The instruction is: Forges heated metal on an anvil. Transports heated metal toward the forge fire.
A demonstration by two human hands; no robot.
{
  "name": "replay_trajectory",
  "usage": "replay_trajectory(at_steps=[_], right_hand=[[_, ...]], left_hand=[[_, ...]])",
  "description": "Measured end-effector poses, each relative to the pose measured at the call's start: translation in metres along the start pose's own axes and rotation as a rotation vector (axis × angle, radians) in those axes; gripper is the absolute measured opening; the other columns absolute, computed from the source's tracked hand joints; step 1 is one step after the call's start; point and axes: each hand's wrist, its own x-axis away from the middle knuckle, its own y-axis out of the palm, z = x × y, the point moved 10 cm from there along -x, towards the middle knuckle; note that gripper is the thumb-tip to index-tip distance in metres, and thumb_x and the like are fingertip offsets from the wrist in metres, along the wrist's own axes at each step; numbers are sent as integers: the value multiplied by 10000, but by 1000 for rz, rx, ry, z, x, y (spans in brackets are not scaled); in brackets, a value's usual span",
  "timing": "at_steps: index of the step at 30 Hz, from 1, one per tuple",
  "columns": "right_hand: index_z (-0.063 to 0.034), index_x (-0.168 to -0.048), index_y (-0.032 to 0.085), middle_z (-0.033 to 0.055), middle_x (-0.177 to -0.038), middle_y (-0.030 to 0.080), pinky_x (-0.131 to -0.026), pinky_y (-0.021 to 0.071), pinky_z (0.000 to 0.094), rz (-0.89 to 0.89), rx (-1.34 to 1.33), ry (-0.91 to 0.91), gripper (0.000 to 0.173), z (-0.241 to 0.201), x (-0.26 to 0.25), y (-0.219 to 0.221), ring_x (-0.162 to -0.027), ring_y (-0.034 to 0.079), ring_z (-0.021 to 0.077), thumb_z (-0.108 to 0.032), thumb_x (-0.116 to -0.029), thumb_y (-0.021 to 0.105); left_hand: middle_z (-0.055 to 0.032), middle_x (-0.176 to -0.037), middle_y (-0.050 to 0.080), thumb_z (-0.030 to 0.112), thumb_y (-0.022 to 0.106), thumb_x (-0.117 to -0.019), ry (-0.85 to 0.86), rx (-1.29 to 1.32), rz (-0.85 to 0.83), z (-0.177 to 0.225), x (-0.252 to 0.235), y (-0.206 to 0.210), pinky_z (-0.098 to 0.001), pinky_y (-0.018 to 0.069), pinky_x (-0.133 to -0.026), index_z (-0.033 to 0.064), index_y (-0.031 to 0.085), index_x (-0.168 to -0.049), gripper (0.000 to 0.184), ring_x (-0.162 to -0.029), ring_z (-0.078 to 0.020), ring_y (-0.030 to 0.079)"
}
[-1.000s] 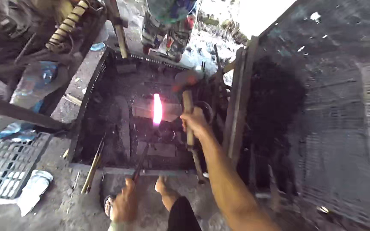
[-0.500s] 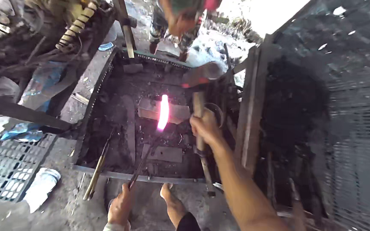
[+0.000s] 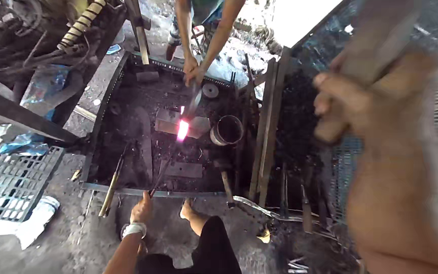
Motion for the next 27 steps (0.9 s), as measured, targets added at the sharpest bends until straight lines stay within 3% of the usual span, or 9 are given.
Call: replay_trajectory(at_steps=[3, 5, 8, 10, 12, 14, 22, 25, 27], right_hand=[[-27, -1153, 518, 22, -878, 628, -560, 620, 375, 332, -15, -218, 430, -8, -55, 11, -636, 657, 145, -256, -868, 744], [40, -1303, 459, 94, -948, 630, -601, 610, 401, 302, -17, -144, 531, 48, -39, 100, -698, 662, 174, -245, -941, 722], [35, -1279, 531, 123, -817, 646, -561, 571, 429, -58, -170, 359, 426, 229, 46, 307, -615, 633, 208, -153, -931, 690], [17, -1183, 541, 96, -727, 590, -482, 536, 358, -325, -276, 765, 319, 302, 102, 382, -523, 587, 182, -92, -902, 644], [8, -1150, 528, 81, -696, 568, -463, 537, 334, -452, -320, 956, 267, 282, 94, 360, -495, 575, 176, -59, -913, 630], [2, -1138, 556, 74, -675, 577, -467, 536, 324, -415, -318, 911, 256, 234, 97, 287, -493, 578, 170, -46, -902, 644], [-71, -1328, 527, 62, -917, 666, -569, 613, 411, 11, 206, 44, 600, 5, -3, 3, -638, 670, 160, -445, -904, 728], [47, -1224, 524, 107, -952, 646, -636, 620, 409, 339, 202, -172, 583, -8, -58, 1, -721, 678, 179, -371, -873, 729], [116, -1321, 431, 164, -1002, 612, -681, 590, 412, 341, 135, -140, 618, 34, -39, 86, -773, 655, 204, -287, -944, 708]], left_hand=[[-228, -1145, 717, 285, 416, -1098, -10, -37, -22, 7, -4, 4, -592, 584, -874, 119, 356, -1535, 472, -1042, -421, 725], [-220, -1098, 732, 322, 399, -1108, -33, -47, -9, 9, -9, 12, -590, 592, -851, 119, 382, -1529, 468, -996, -418, 737], [-214, -1013, 742, 349, 412, -1105, -17, -29, 27, 11, -10, 21, -598, 593, -809, 108, 422, -1497, 460, -931, -418, 745], [-209, -991, 742, 335, 427, -1095, 5, -22, 51, 15, 11, 11, -598, 595, -786, 106, 447, -1462, 433, -905, -416, 747], [-210, -1001, 737, 305, 425, -1091, 17, -13, 83, 25, 28, -19, -604, 593, -782, 118, 453, -1453, 409, -910, -423, 741], [-230, -1071, 725, 258, 414, -1096, 19, -23, 20, 32, 49, -31, -605, 592, -818, 105, 412, -1491, 423, -975, -438, 731], [-241, -1190, 703, 232, 411, -1097, -3, -18, -30, 30, 20, -14, -604, 575, -896, 100, 323, -1550, 480, -1086, -436, 709], [-240, -1167, 708, 256, 394, -1108, -33, -6, -50, 30, 17, -3, -601, 577, -896, 103, 319, -1557, 480, -1069, -432, 714], [-246, -1124, 719, 263, 392, -1112, -51, 1, -44, 28, 11, 3, -604, 584, -871, 103, 344, -1551, 470, -1030, -439, 724]])
